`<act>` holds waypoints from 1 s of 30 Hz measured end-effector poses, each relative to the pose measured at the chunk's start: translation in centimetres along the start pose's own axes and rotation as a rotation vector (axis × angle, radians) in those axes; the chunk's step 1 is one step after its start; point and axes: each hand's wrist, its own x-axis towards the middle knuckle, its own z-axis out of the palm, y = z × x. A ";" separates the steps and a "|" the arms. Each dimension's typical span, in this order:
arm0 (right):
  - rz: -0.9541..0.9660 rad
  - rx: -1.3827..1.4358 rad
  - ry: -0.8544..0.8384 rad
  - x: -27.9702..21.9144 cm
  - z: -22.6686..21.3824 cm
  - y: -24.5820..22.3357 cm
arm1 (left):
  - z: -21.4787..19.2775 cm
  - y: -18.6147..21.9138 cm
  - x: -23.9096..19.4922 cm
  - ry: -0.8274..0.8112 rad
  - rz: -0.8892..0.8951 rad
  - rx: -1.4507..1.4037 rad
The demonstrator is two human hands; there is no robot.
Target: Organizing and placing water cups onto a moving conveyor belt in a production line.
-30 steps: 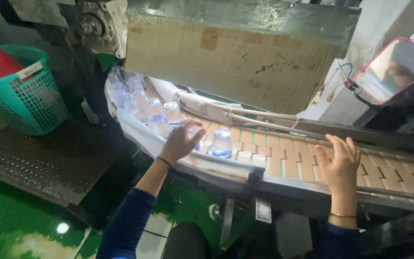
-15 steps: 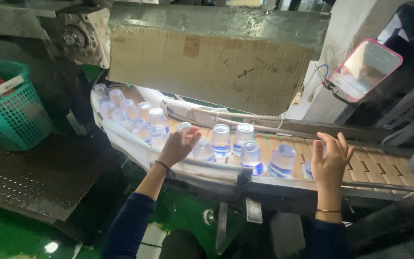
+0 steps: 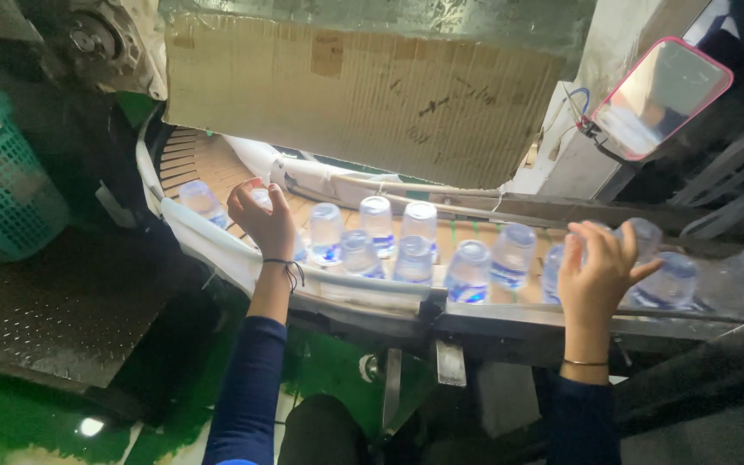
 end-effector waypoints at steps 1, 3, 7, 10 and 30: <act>0.001 0.001 -0.004 0.0 -0.5 -0.5 | -0.1 -0.4 -0.2 -0.001 -0.001 0.004; -0.061 0.064 -0.058 0.4 -1.4 -1.4 | 0.0 -0.6 -0.2 -0.026 -0.041 -0.001; -0.309 -0.033 -0.114 0.2 -0.9 -1.8 | -0.1 -0.6 -0.3 -0.062 -0.034 0.022; -0.040 -0.010 -0.019 0.1 -0.5 -0.9 | -0.1 -0.5 -0.3 -0.073 -0.080 0.038; -0.228 -0.214 -0.062 -0.7 1.7 0.4 | 1.6 -4.4 -0.2 -0.088 -0.025 0.059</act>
